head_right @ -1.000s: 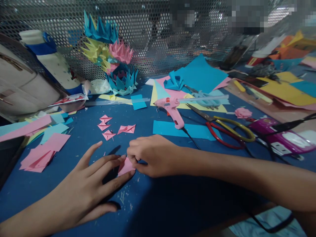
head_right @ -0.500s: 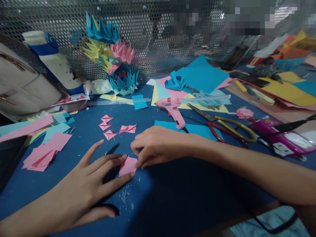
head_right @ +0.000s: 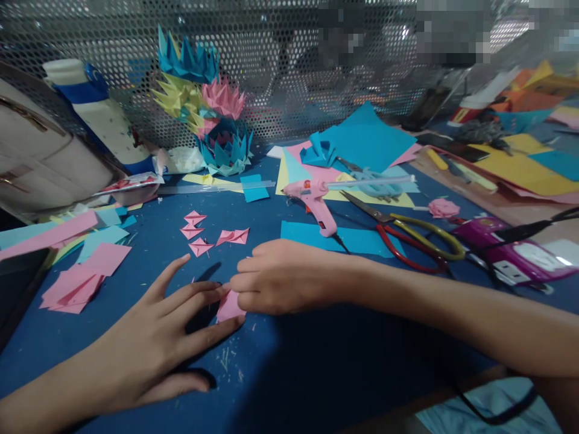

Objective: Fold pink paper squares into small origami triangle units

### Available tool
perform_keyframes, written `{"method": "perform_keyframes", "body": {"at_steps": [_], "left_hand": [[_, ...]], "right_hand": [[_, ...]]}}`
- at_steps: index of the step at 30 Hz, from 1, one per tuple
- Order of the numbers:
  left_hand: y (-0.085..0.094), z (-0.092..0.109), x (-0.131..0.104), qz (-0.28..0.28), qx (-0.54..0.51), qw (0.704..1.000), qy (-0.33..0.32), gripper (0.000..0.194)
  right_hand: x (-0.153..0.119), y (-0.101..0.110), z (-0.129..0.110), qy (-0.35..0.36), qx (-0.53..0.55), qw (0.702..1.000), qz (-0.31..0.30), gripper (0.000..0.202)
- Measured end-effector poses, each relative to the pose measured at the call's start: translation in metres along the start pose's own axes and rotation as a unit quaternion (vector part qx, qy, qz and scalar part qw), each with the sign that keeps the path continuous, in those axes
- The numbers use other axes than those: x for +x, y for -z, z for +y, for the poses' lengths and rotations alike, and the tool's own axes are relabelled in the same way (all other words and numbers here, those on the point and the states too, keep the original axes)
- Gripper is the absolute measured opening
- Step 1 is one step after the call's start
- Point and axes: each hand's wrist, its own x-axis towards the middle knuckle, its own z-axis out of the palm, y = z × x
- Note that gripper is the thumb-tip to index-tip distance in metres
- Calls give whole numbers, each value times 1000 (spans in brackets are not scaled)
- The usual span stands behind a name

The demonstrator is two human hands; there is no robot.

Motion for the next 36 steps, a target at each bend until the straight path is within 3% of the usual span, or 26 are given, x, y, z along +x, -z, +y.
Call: {"method": "perform_keyframes", "body": {"at_steps": [4,10,15,25,30,36], "left_hand": [[-6,-1,-2,16,-2,1000,-2,59],[-9,-2,-3,30,-23,999,8,61],[-9,-2,-2,28,-25,999,7,62],[-4,-3,0,20,1,1000,-14,61],[-4,-3,1,27,5,1000,-16,59],[-6,-2,0,10,1,1000,2,60]], "right_hand": [[0,-6,1,19,1,1000,24,27],[3,-9,1,-2,30,1000,-4,21],[7,-6,0,-60,102,992,-38,18],[5,-4,2,-183,288,940,-9,15],[1,-7,4,-182,309,933,24,14],[-6,-1,15,-95,288,953,15,23]]}}
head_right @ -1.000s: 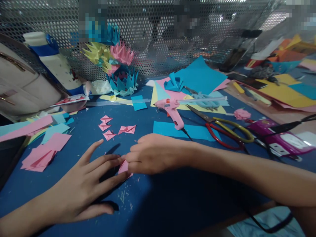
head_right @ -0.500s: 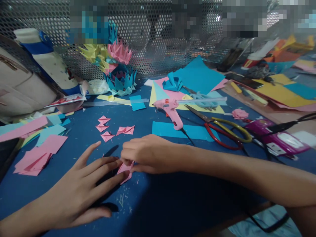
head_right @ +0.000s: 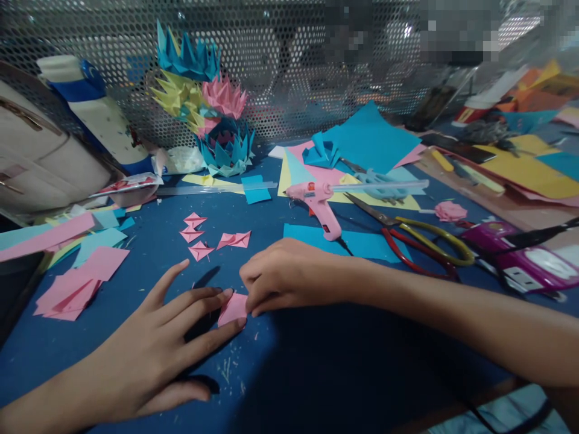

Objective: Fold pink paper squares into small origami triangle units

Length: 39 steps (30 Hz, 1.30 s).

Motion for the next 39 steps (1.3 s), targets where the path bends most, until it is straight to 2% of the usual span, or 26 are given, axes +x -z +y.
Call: {"method": "perform_keyframes", "body": {"at_steps": [5,12,16,19,21,23,26,28,30,31,35,39], "left_hand": [[1,1,1,-4,5,1000,6,60],[0,4,3,6,18,1000,3,57],[-8,9,9,77,37,996,18,44],[-13,15,15,120,61,991,27,25],[-12,18,17,132,83,988,18,24],[-9,19,17,136,103,985,4,25],[-2,13,15,142,83,986,-9,21],[2,5,14,130,6,992,-1,25],[6,-2,13,143,-125,981,48,27],[8,-5,13,146,-151,976,64,28],[14,-7,19,158,-209,958,112,30],[13,-2,26,152,-251,949,115,32]], "right_hand": [[-3,5,5,33,-48,997,-58,35],[-3,6,3,1,-134,987,-83,20],[1,6,-12,2,-174,981,-89,20],[3,3,-15,-3,-172,982,-71,23],[2,1,-9,7,-135,990,-40,24],[2,-1,-1,25,-46,999,11,23],[4,-2,6,-29,92,990,103,22],[7,-2,4,-67,118,982,131,21],[11,-4,-3,-83,128,980,131,19],[13,-6,-7,-88,136,979,121,20],[20,-19,-20,-128,202,965,106,25],[23,-29,-25,-173,262,944,102,16]]}}
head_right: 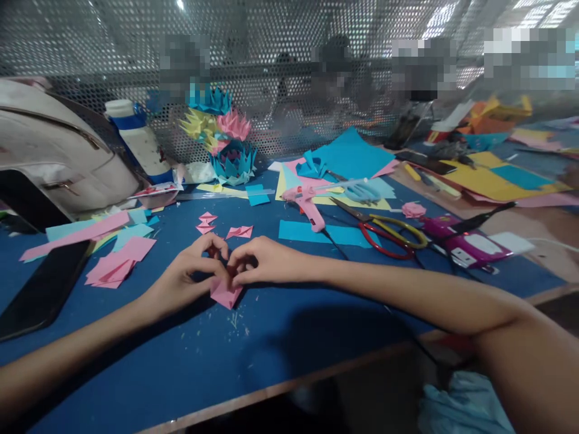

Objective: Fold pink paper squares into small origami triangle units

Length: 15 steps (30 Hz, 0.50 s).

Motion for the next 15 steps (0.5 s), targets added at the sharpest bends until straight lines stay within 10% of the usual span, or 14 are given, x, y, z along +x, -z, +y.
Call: {"method": "perform_keyframes", "body": {"at_steps": [8,15], "left_hand": [[2,-1,-17,64,38,997,-35,41],[-5,12,-50,-55,203,972,-106,44]], "right_hand": [[-6,6,3,-72,-15,995,60,19],[-10,7,-3,-124,-116,983,74,16]]}}
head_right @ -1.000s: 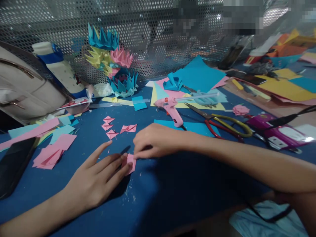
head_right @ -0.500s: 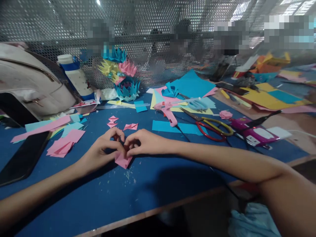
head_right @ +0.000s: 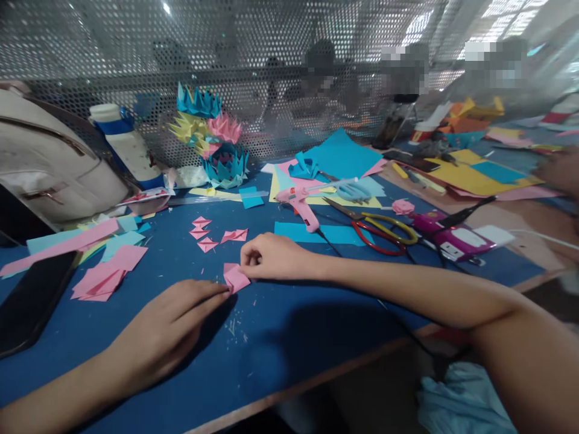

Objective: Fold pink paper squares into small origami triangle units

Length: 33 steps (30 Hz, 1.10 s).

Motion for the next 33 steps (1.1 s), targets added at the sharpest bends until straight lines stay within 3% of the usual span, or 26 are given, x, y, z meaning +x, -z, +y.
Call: {"method": "perform_keyframes", "body": {"at_steps": [5,11,15,18,21,25,30,33], "left_hand": [[-3,10,2,-22,33,999,-17,39],[-7,7,3,-16,54,998,-15,40],[-6,3,7,-62,82,995,-17,43],[-8,0,9,-54,92,994,-11,46],[-14,-2,6,-66,102,992,-11,46],[-23,-4,1,-42,108,993,5,49],[-16,-8,5,-75,118,990,-18,43],[-10,-11,8,-82,119,989,-20,41]], "right_hand": [[-3,0,-8,1,-56,998,-22,11],[-4,1,-4,0,-107,992,-61,14],[3,4,5,43,-149,988,-13,16],[8,2,13,94,-108,990,13,5],[11,-2,19,134,-71,988,24,4],[12,-7,26,168,-48,984,38,2],[13,-10,34,274,-95,952,97,8],[13,-11,37,294,-123,940,123,8]]}}
